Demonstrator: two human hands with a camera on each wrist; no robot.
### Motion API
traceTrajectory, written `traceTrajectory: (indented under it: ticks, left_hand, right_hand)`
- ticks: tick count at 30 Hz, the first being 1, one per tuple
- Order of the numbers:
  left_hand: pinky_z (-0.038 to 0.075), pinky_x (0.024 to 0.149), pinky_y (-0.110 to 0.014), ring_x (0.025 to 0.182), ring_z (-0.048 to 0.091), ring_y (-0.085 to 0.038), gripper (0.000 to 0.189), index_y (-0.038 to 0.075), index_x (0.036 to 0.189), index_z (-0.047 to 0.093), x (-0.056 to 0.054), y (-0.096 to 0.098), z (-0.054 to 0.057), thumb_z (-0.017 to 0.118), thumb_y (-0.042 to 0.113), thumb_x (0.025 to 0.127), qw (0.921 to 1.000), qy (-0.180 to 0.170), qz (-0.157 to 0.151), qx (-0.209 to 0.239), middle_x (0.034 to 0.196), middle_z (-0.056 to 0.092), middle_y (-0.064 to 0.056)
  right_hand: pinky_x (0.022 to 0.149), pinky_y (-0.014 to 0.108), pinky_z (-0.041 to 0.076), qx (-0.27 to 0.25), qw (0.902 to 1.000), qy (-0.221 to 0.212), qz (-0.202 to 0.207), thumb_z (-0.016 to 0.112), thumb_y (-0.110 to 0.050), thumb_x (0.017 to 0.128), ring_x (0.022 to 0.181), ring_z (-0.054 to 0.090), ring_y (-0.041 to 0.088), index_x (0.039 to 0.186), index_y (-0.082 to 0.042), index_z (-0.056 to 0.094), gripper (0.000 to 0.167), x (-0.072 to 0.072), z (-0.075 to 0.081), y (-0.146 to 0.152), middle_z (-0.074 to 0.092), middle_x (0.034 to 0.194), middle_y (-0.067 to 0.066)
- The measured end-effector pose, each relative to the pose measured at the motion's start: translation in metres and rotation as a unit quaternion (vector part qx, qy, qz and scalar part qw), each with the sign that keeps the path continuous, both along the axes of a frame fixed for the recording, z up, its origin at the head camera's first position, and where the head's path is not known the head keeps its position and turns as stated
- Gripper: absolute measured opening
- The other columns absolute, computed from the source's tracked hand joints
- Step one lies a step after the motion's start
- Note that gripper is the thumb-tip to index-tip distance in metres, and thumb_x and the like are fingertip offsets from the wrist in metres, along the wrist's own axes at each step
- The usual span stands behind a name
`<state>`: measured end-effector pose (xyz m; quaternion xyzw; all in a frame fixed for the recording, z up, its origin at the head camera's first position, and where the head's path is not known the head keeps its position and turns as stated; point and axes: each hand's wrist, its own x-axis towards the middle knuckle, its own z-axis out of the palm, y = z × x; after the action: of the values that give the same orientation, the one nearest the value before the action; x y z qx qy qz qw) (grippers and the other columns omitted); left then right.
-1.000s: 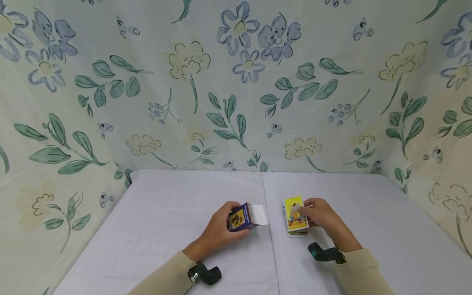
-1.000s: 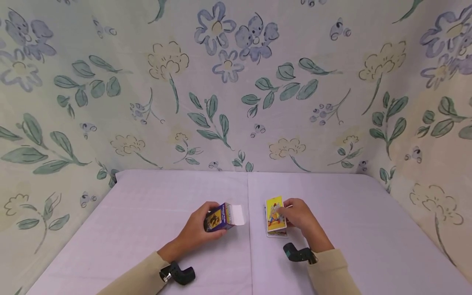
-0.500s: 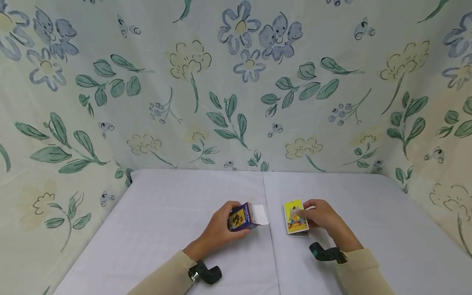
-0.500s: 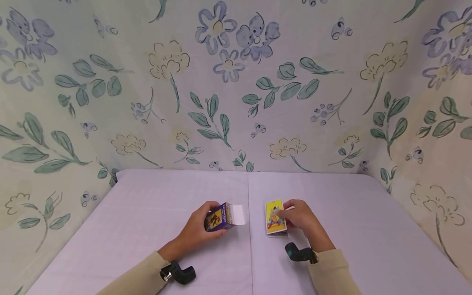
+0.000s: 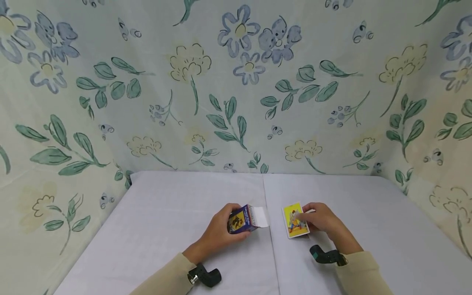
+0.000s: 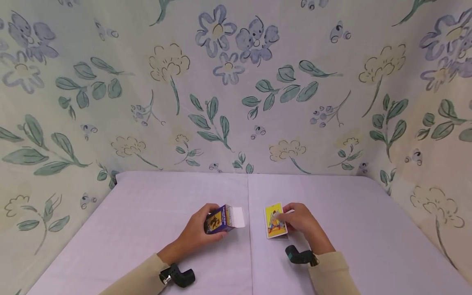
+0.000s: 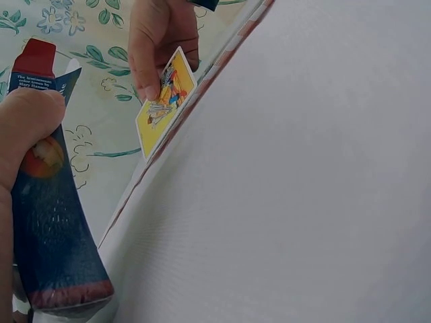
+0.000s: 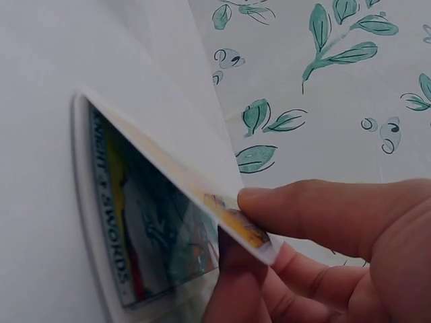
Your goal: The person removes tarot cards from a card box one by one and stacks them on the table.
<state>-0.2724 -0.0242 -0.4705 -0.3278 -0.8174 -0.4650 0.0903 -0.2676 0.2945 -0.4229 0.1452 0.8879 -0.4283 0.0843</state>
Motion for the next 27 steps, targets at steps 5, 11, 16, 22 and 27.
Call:
traceTrajectory:
  ticks: [5,11,16,22,27]
  left_hand:
    - [0.05,0.085,-0.027,0.1,0.053,-0.008,0.069,0.018,0.13,0.045,0.0014,0.0006,-0.0004,0.076,0.049,0.077,1.0,-0.004,0.001,-0.001,0.12,0.055,0.007]
    - [0.05,0.085,-0.026,0.1,0.053,-0.008,0.068,0.018,0.13,0.045,0.0021,0.0012,0.0003,0.077,0.048,0.077,1.0,-0.008,-0.002,-0.001,0.119,0.055,0.008]
    - [0.05,0.083,-0.026,0.099,0.053,-0.008,0.068,0.018,0.13,0.045,0.0012,0.0009,-0.0001,0.076,0.049,0.078,1.0,0.002,0.0,-0.003,0.119,0.055,0.006]
    - [0.05,0.084,-0.026,0.099,0.053,-0.008,0.068,0.018,0.13,0.045,0.0002,0.0004,0.0015,0.078,0.046,0.077,1.0,0.002,0.002,-0.003,0.118,0.055,0.007]
    - [0.05,0.084,-0.026,0.099,0.053,-0.008,0.068,0.017,0.13,0.045,-0.0001,0.0009,0.0028,0.079,0.044,0.077,1.0,-0.001,0.003,-0.008,0.119,0.055,0.007]
  right_hand:
    - [0.064,0.029,0.053,0.006,1.0,0.002,-0.003,0.073,-0.025,0.084,0.073,0.059,0.022,0.112,0.005,0.055,0.045,0.0014,-0.0036,0.0006,0.061,0.095,0.018]
    - [0.061,0.028,0.052,0.021,0.9997,0.014,-0.006,0.074,-0.024,0.083,0.072,0.058,0.022,0.108,0.004,0.056,0.042,0.002,-0.0084,0.0015,0.059,0.093,0.018]
    - [0.057,0.028,0.049,0.045,0.9988,0.02,-0.003,0.074,-0.024,0.083,0.07,0.056,0.022,0.105,0.004,0.056,0.039,0.0034,-0.0058,-0.0002,0.058,0.09,0.016]
    - [0.056,0.028,0.049,0.073,0.9972,0.014,-0.006,0.074,-0.022,0.083,0.067,0.056,0.022,0.103,0.004,0.055,0.037,0.0035,-0.0018,-0.0041,0.058,0.087,0.016]
    - [0.054,0.026,0.048,0.091,0.9957,0.012,-0.01,0.074,-0.02,0.082,0.066,0.056,0.022,0.101,0.004,0.054,0.036,0.0036,-0.0005,-0.0057,0.057,0.085,0.016]
